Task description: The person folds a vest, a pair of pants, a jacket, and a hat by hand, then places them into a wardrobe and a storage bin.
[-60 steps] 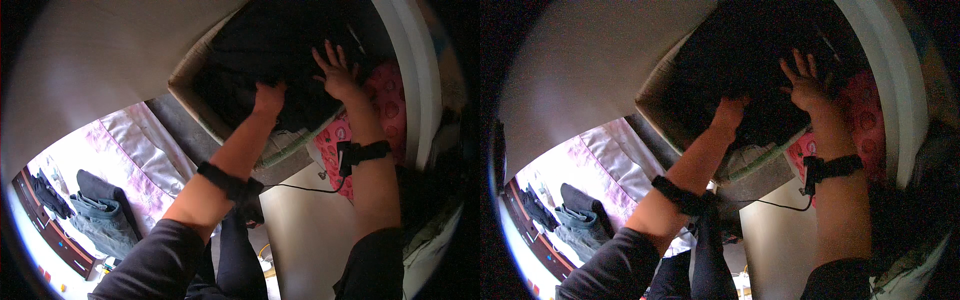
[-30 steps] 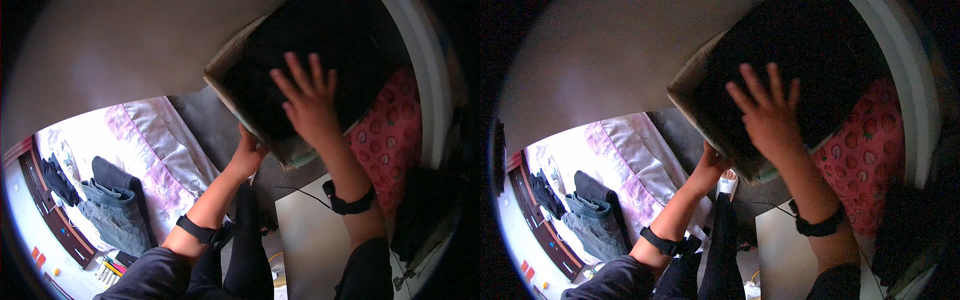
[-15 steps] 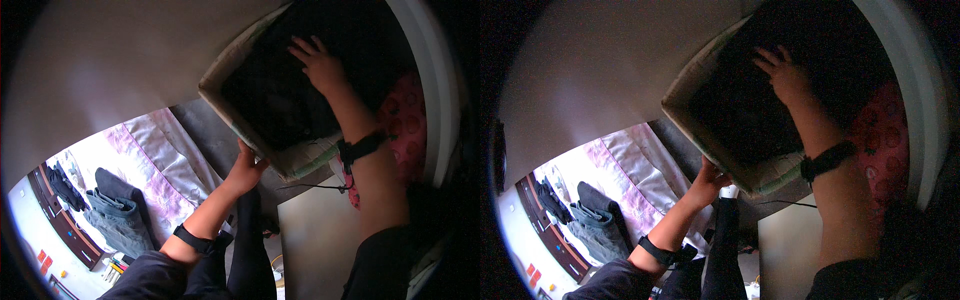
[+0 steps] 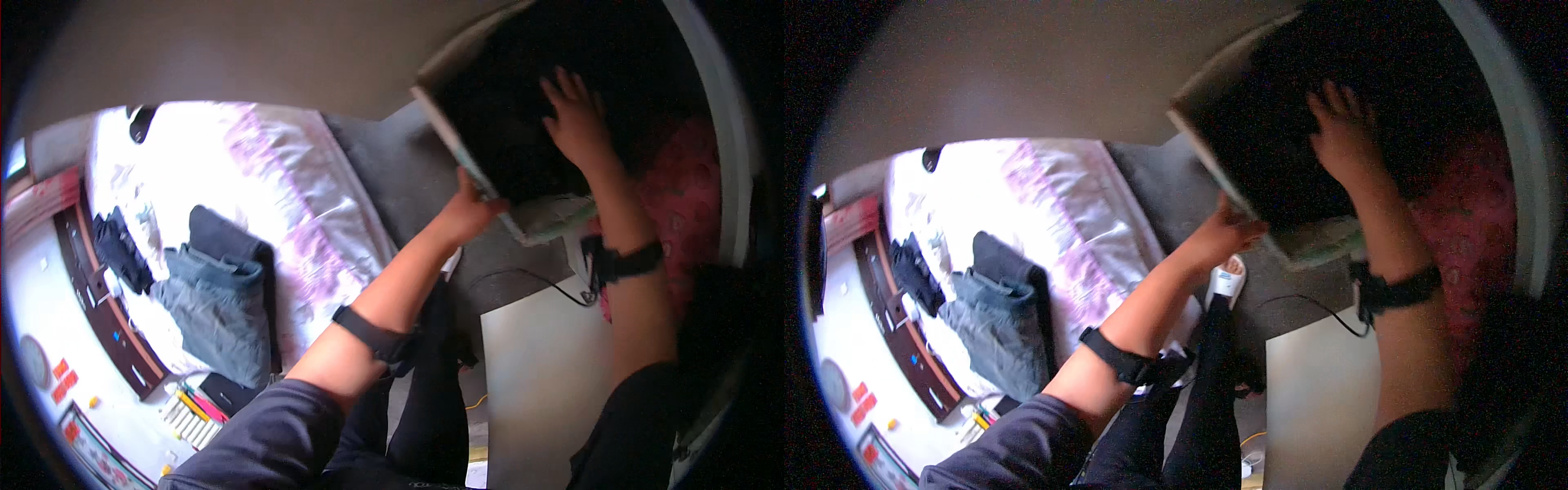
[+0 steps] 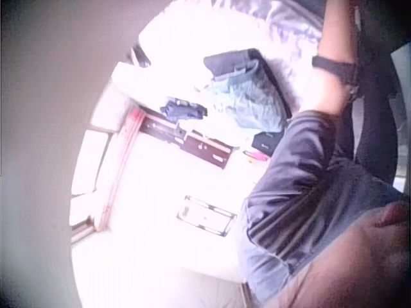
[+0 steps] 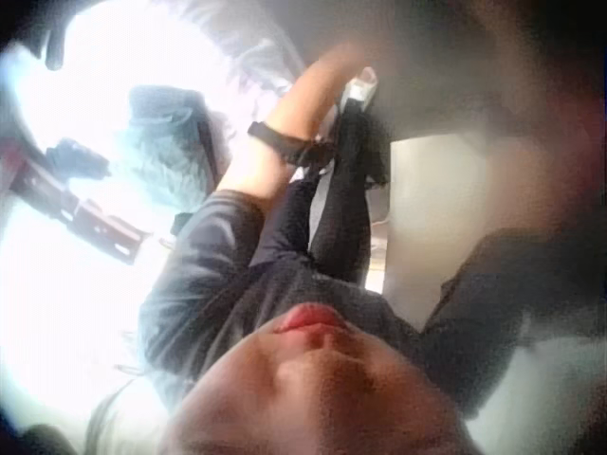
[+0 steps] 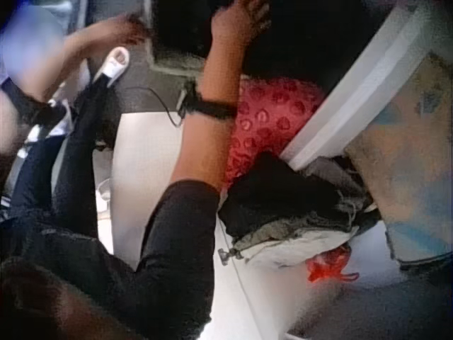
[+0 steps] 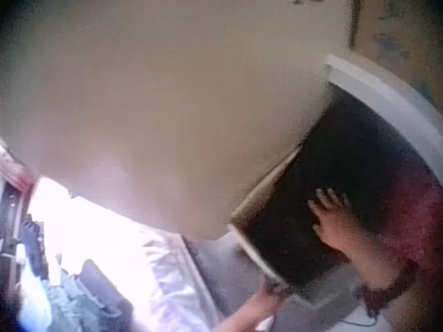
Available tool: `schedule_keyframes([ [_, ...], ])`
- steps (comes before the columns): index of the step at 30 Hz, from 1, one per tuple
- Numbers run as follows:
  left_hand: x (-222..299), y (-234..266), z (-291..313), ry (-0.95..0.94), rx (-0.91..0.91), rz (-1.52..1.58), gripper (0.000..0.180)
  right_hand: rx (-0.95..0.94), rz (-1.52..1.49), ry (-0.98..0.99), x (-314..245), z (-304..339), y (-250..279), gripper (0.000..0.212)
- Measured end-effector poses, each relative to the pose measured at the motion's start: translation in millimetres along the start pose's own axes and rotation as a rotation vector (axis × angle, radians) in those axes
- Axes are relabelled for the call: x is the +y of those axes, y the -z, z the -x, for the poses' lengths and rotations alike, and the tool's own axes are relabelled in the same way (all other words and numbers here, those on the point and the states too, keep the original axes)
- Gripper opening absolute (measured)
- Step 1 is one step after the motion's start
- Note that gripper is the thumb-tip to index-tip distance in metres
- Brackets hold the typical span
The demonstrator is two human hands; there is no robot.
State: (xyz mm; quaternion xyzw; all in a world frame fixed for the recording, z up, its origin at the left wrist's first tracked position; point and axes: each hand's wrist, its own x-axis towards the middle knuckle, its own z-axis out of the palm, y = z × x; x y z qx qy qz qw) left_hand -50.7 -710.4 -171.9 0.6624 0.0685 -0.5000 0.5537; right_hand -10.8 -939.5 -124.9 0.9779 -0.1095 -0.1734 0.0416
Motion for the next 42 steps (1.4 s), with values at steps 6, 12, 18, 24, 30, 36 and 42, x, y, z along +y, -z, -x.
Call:
schedule_keyframes([
  [6,15.9,3.4,28.9,-0.081,-0.016,-0.050,0.085,0.121,-0.114,0.057,-10.2,84.9,-17.0,0.057],
  [12,9.2,56.4,151.4,-0.405,0.309,0.007,0.055,0.386,-0.578,0.151,-102.5,167.3,27.2,0.057],
  [18,-31.1,171.2,291.7,-0.765,0.929,-0.274,0.027,0.189,-0.955,0.510,-236.7,216.2,59.5,0.042],
  [24,-100.4,284.6,415.8,-0.405,1.720,-0.560,0.048,0.134,-1.105,0.659,-379.4,201.2,128.5,0.078],
  [30,-247.4,338.0,471.3,0.052,1.330,0.504,0.090,0.092,-0.601,0.434,-489.5,144.2,135.7,0.118],
  [36,-257.8,342.5,451.1,-0.026,1.096,0.747,0.080,-0.178,-0.585,0.427,-505.3,119.2,119.1,0.129],
  [42,-226.0,342.3,456.0,0.037,1.137,0.599,0.079,-0.443,-0.753,0.405,-492.0,111.2,136.2,0.108],
])
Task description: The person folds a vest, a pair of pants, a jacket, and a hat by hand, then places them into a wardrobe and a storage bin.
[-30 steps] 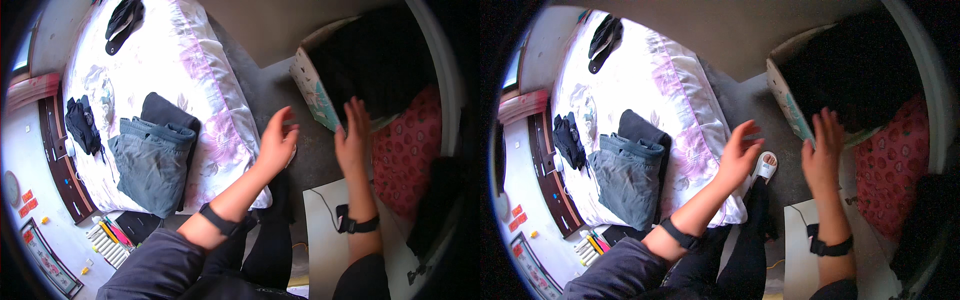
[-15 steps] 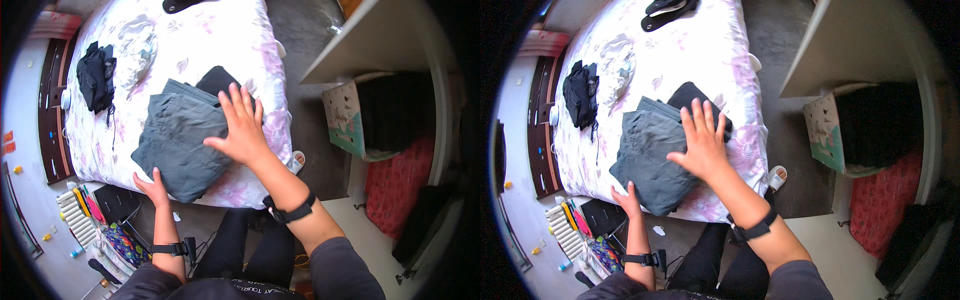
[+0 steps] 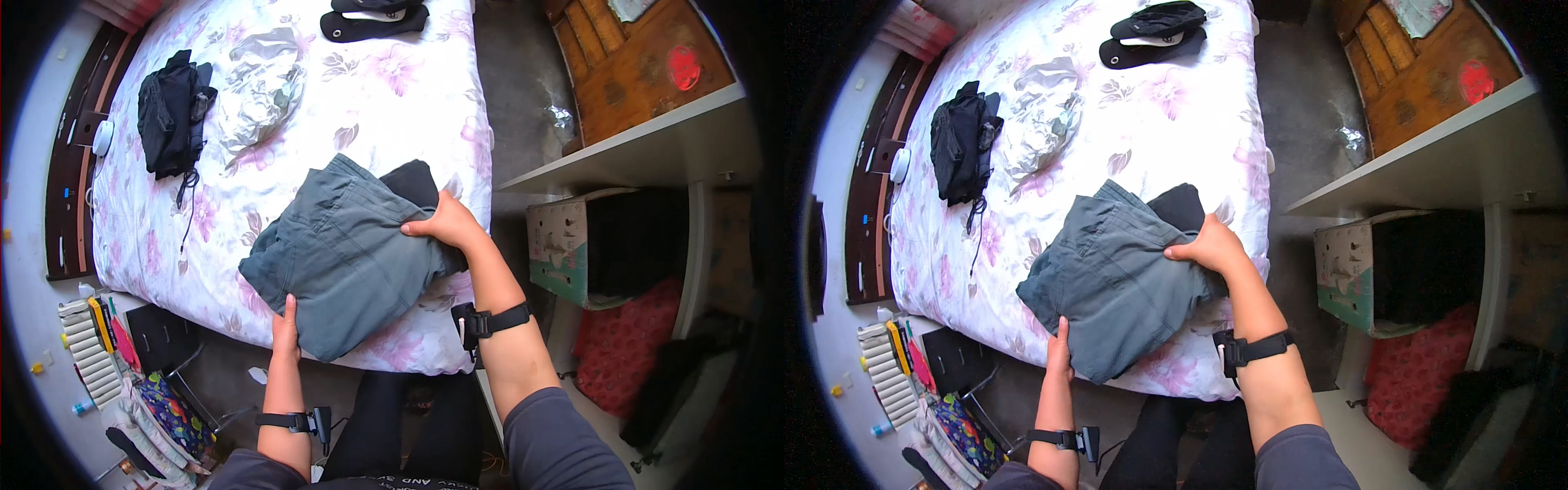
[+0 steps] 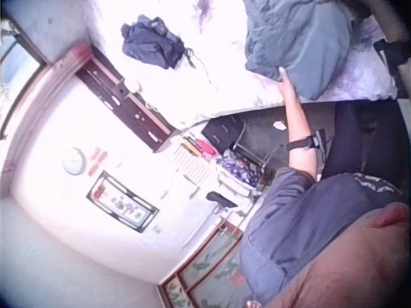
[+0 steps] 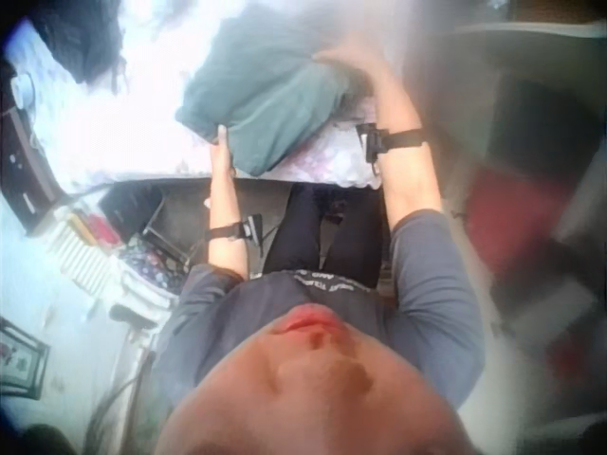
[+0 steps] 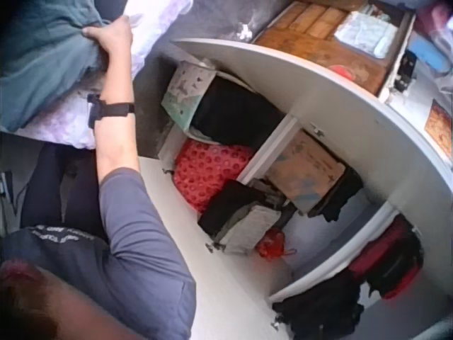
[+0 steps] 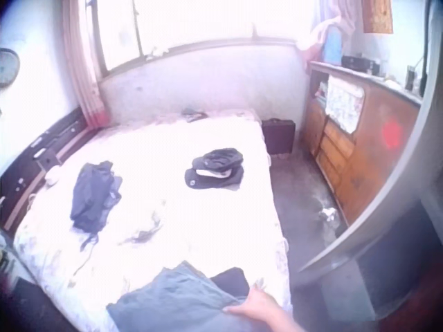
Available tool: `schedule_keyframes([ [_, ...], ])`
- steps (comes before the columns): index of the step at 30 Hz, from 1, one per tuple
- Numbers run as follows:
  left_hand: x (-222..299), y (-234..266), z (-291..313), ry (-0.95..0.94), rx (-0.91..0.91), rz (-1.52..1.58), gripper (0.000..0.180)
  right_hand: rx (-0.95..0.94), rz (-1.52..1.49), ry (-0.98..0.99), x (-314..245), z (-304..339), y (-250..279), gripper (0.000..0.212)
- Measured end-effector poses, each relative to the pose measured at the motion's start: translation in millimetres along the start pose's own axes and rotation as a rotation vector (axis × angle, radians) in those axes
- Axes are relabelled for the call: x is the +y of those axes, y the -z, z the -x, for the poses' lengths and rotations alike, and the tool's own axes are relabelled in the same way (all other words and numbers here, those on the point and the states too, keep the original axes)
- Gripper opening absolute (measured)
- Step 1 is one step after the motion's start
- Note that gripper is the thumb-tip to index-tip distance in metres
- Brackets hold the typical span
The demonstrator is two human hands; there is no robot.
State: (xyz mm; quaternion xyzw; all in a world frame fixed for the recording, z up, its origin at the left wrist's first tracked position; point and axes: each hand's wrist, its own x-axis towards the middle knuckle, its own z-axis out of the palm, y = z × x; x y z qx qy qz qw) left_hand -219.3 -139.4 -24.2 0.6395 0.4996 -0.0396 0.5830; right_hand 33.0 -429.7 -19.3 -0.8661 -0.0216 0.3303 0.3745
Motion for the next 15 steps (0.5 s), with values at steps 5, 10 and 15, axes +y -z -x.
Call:
schedule_keyframes([
  [5,16.0,11.9,-12.5,0.258,-0.320,0.346,0.071,0.045,-0.273,0.034,23.4,56.8,-1.1,0.093],
  [10,46.1,-25.0,4.7,0.156,-0.447,0.218,0.064,0.238,-0.389,-0.105,64.8,162.8,8.9,0.095],
  [15,79.2,-107.3,63.7,-0.145,-0.609,-0.048,0.064,0.587,-0.568,-0.345,113.1,277.4,14.5,0.100],
])
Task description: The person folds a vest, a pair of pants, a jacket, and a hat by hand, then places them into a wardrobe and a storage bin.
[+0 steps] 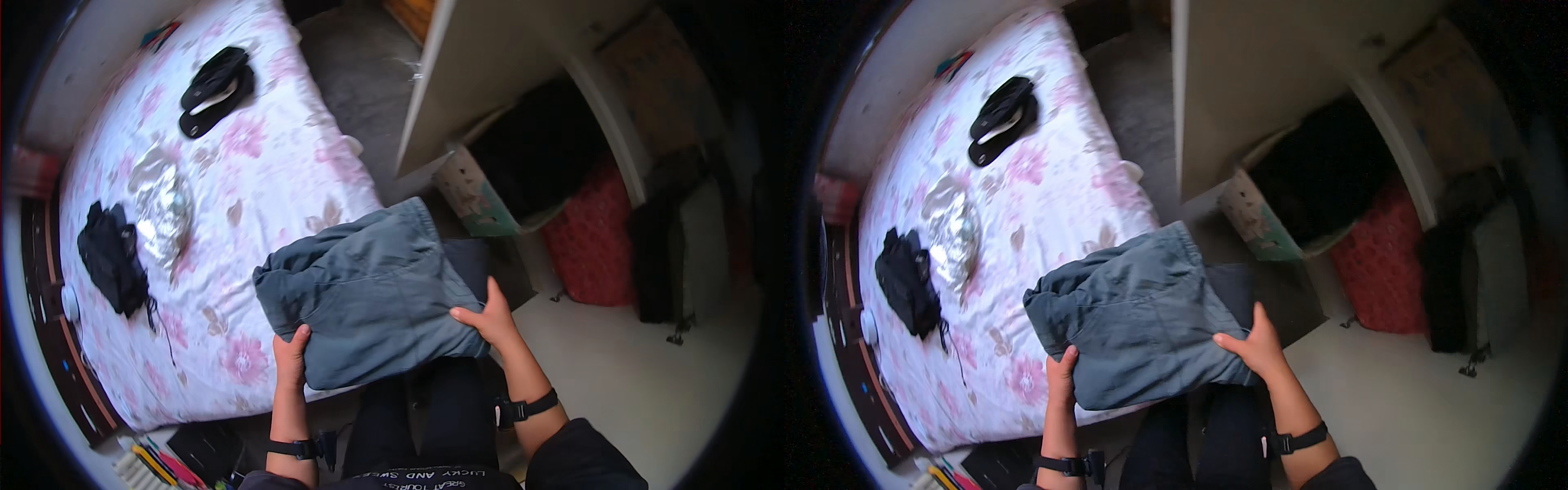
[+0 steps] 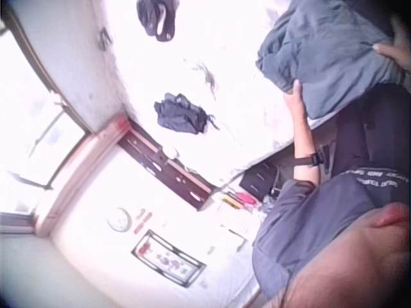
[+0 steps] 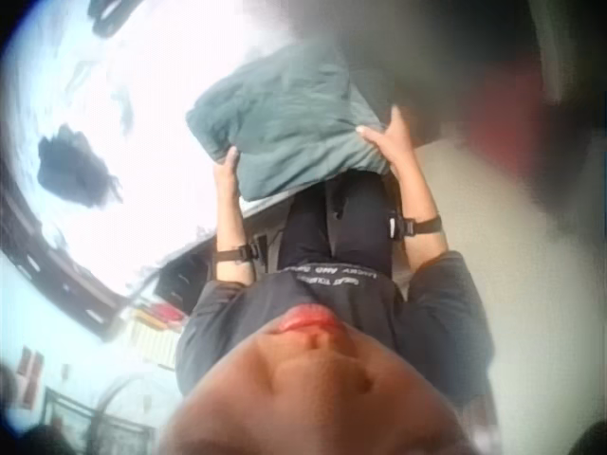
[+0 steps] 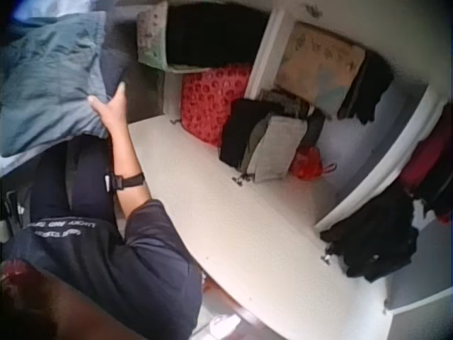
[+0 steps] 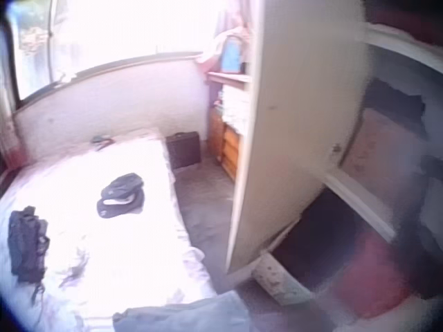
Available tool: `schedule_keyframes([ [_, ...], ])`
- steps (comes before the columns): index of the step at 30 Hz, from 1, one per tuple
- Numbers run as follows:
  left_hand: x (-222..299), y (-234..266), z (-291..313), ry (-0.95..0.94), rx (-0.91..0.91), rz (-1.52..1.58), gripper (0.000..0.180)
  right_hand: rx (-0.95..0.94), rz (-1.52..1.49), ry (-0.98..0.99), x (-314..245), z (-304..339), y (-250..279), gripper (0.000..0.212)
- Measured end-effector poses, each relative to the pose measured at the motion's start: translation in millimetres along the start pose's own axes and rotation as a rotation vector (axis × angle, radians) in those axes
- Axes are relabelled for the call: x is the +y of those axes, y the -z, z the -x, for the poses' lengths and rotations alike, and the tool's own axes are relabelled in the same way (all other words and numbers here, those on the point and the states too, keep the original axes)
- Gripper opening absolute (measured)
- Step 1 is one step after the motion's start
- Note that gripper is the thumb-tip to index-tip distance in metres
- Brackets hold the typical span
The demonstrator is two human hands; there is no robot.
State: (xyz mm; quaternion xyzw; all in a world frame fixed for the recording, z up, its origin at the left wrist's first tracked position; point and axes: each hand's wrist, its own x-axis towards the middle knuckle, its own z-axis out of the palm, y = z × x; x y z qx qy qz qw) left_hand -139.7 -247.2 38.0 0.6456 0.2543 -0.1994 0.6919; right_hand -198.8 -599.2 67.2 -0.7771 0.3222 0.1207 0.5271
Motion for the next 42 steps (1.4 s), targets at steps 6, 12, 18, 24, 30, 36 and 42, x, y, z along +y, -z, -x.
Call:
schedule_keyframes([
  [6,34.3,-151.2,-30.2,-0.182,-0.179,-0.351,0.054,0.399,-0.438,-0.079,90.3,24.6,84.4,0.092],
  [12,81.2,-319.3,-66.0,-0.411,-0.375,-0.430,0.063,0.571,-0.836,-0.053,93.2,-14.5,150.2,0.071],
  [18,113.1,-455.9,-126.5,-0.797,-0.461,-0.714,0.071,0.683,-0.865,-0.007,105.4,-99.2,198.0,0.081],
  [24,87.7,-547.8,-194.4,-0.736,-0.400,-1.283,0.079,0.389,-0.296,-0.061,170.8,-182.9,221.4,0.081],
  [30,32.9,-563.3,-241.6,-0.668,-0.338,-1.488,0.085,0.258,0.121,-0.207,163.1,-209.3,213.1,0.069],
  [36,28.9,-573.1,-248.8,-0.803,-0.173,-1.644,0.073,0.087,0.371,-0.483,117.6,-240.7,218.9,0.055],
  [42,32.6,-564.9,-235.3,-0.719,-0.541,-1.524,0.061,0.011,0.454,-0.477,131.1,-291.0,190.0,0.048],
])
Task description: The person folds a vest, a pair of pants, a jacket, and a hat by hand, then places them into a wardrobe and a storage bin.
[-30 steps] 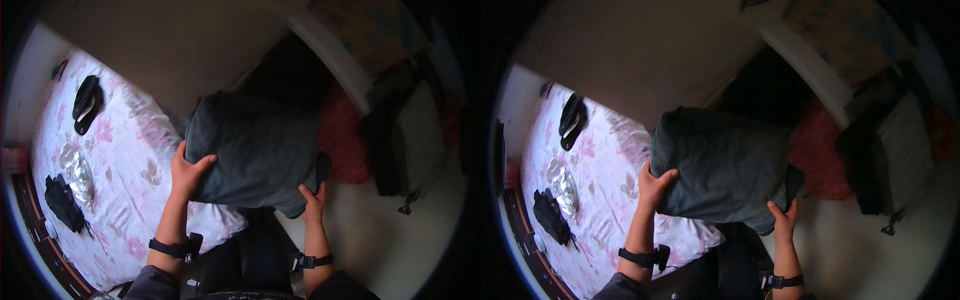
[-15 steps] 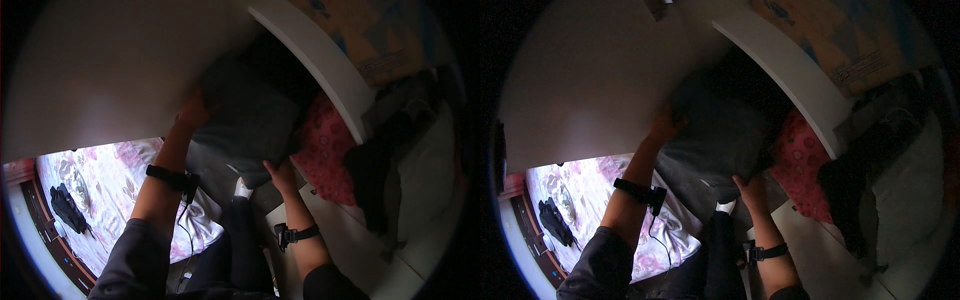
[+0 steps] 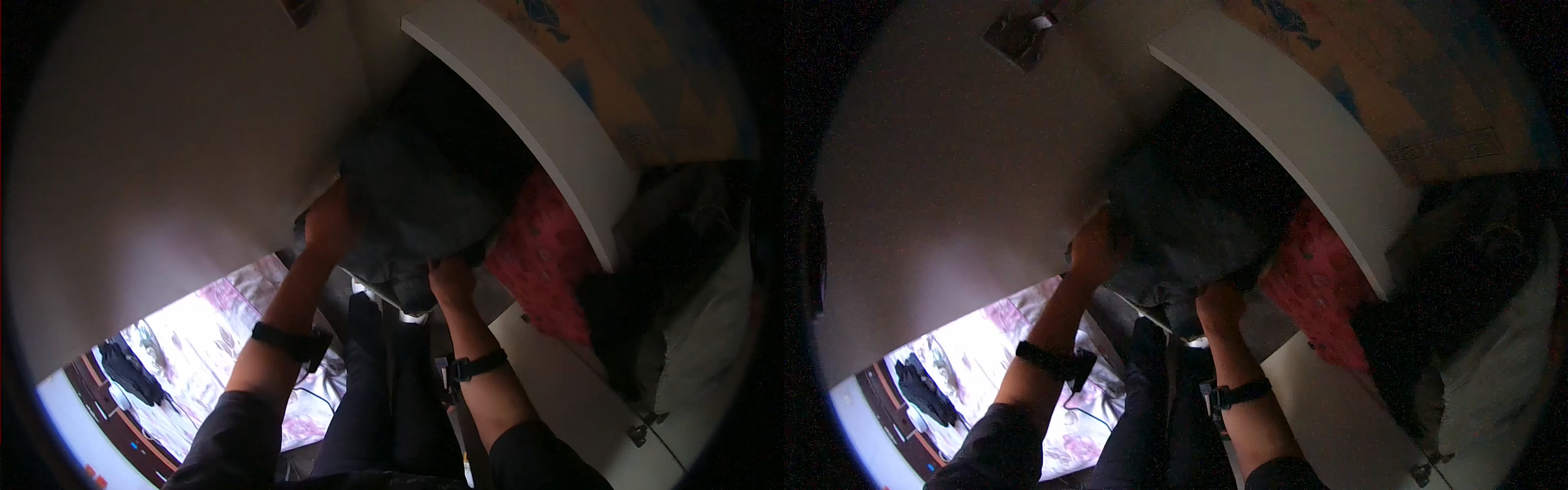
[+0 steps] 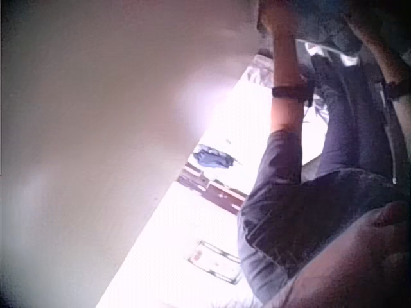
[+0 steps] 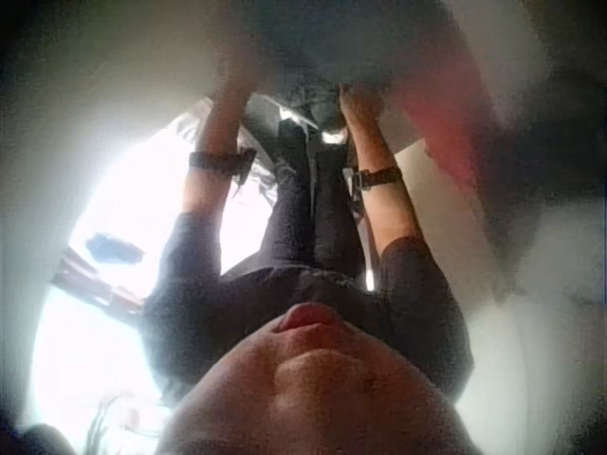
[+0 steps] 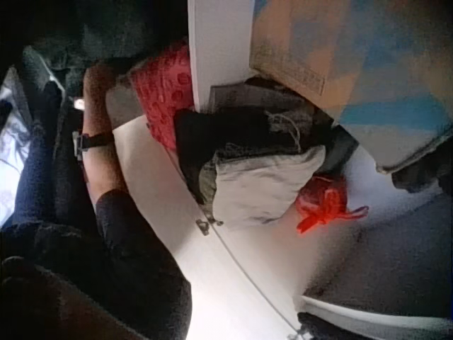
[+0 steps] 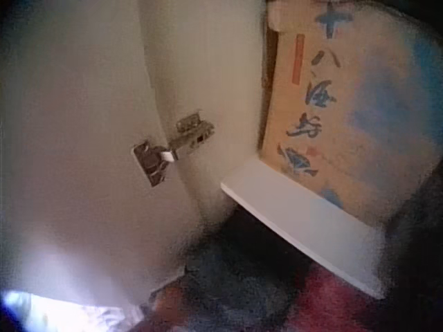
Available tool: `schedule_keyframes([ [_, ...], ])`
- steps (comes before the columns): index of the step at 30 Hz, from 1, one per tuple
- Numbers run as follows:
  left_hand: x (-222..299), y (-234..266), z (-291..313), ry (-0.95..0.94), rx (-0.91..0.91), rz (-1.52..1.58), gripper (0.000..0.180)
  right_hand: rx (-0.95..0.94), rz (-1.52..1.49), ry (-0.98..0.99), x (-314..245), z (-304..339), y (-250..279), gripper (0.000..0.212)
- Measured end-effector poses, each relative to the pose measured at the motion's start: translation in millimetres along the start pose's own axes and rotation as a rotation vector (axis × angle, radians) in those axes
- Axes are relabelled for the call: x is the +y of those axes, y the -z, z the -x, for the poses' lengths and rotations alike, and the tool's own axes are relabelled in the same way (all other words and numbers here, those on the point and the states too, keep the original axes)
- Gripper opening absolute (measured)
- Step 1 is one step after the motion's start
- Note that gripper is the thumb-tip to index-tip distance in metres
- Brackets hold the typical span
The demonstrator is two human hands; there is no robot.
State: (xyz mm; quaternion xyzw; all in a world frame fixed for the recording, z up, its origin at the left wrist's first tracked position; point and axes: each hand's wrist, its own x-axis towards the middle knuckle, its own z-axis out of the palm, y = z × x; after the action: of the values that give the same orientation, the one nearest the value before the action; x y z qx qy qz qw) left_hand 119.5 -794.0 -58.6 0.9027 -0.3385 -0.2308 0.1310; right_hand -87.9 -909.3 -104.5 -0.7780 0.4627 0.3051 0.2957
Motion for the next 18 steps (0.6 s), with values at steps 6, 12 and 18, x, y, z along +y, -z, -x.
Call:
schedule_keyframes([
  [6,-16.1,-20.4,-10.3,-0.191,0.102,-0.048,0.073,0.713,0.006,0.371,32.2,-47.3,-63.6,0.034],
  [12,-4.9,-19.5,-25.4,-0.034,-0.009,-0.143,0.069,0.106,-0.103,0.287,28.6,-5.6,-11.7,0.055],
  [18,-11.4,-2.7,12.9,-0.039,0.116,0.151,0.081,0.167,-0.615,-0.064,89.5,50.6,-18.7,0.033],
])
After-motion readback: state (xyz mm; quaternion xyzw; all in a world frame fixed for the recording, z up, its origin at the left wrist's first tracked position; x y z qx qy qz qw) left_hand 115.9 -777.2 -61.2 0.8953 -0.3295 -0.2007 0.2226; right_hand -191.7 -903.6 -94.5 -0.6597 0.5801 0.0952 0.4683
